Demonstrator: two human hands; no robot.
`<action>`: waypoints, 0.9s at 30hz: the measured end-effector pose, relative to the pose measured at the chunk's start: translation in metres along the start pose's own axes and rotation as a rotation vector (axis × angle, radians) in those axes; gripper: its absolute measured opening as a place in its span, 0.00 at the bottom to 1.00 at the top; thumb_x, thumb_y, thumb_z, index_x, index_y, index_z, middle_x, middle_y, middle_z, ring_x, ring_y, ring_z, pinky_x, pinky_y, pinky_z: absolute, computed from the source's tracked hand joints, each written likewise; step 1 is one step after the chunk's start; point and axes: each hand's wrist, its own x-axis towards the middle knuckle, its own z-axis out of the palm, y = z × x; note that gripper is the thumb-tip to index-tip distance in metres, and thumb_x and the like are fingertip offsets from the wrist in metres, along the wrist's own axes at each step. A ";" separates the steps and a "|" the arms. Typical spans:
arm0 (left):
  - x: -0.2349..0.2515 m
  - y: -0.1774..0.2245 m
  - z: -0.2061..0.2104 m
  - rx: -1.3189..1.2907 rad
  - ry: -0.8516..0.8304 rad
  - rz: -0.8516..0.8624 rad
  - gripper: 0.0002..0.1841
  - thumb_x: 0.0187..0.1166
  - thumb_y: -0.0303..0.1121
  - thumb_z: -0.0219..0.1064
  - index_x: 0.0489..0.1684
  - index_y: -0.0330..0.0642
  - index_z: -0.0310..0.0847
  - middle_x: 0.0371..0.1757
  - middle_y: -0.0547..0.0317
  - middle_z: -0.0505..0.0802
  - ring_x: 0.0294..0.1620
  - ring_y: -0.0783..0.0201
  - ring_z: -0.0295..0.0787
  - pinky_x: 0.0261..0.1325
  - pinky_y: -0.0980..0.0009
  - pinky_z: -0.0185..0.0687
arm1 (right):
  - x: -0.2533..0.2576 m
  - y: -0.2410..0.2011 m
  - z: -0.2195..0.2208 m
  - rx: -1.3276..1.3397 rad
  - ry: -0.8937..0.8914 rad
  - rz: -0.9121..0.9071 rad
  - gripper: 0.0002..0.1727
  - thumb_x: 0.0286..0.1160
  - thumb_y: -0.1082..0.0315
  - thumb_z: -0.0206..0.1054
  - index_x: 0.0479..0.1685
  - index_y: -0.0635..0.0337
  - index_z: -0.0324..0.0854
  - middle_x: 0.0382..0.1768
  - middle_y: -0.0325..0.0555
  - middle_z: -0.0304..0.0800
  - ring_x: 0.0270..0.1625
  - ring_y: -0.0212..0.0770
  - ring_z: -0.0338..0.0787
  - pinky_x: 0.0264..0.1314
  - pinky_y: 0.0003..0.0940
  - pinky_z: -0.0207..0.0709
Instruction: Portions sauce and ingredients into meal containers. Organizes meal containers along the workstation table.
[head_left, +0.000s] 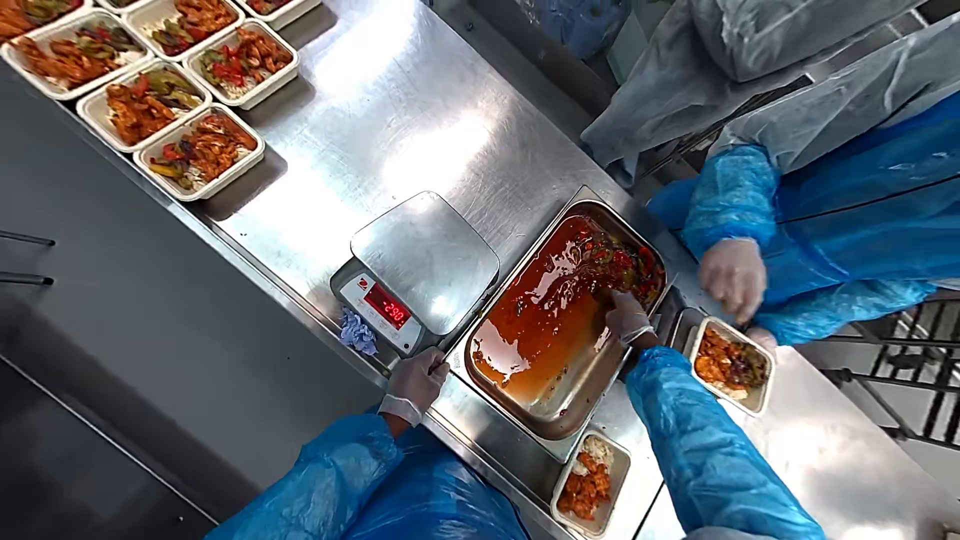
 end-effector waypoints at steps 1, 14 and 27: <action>0.000 0.000 0.000 -0.002 0.001 -0.004 0.12 0.86 0.43 0.65 0.55 0.48 0.89 0.43 0.58 0.96 0.45 0.60 0.95 0.57 0.52 0.89 | 0.006 0.001 -0.004 -0.014 0.006 0.001 0.32 0.67 0.75 0.69 0.78 0.58 0.76 0.71 0.72 0.78 0.70 0.70 0.83 0.66 0.72 0.78; 0.000 0.002 -0.005 -0.032 -0.039 -0.038 0.13 0.86 0.43 0.64 0.57 0.47 0.88 0.44 0.56 0.96 0.46 0.60 0.95 0.59 0.53 0.88 | -0.079 -0.060 -0.001 0.216 0.051 -0.240 0.27 0.73 0.71 0.71 0.74 0.58 0.78 0.64 0.67 0.85 0.62 0.68 0.88 0.59 0.71 0.80; -0.001 0.006 -0.008 -0.008 -0.077 -0.053 0.14 0.87 0.44 0.63 0.59 0.49 0.86 0.45 0.56 0.96 0.47 0.60 0.95 0.58 0.54 0.88 | 0.028 -0.075 -0.009 0.077 0.104 0.019 0.35 0.68 0.71 0.70 0.83 0.54 0.73 0.78 0.77 0.68 0.75 0.77 0.76 0.67 0.73 0.77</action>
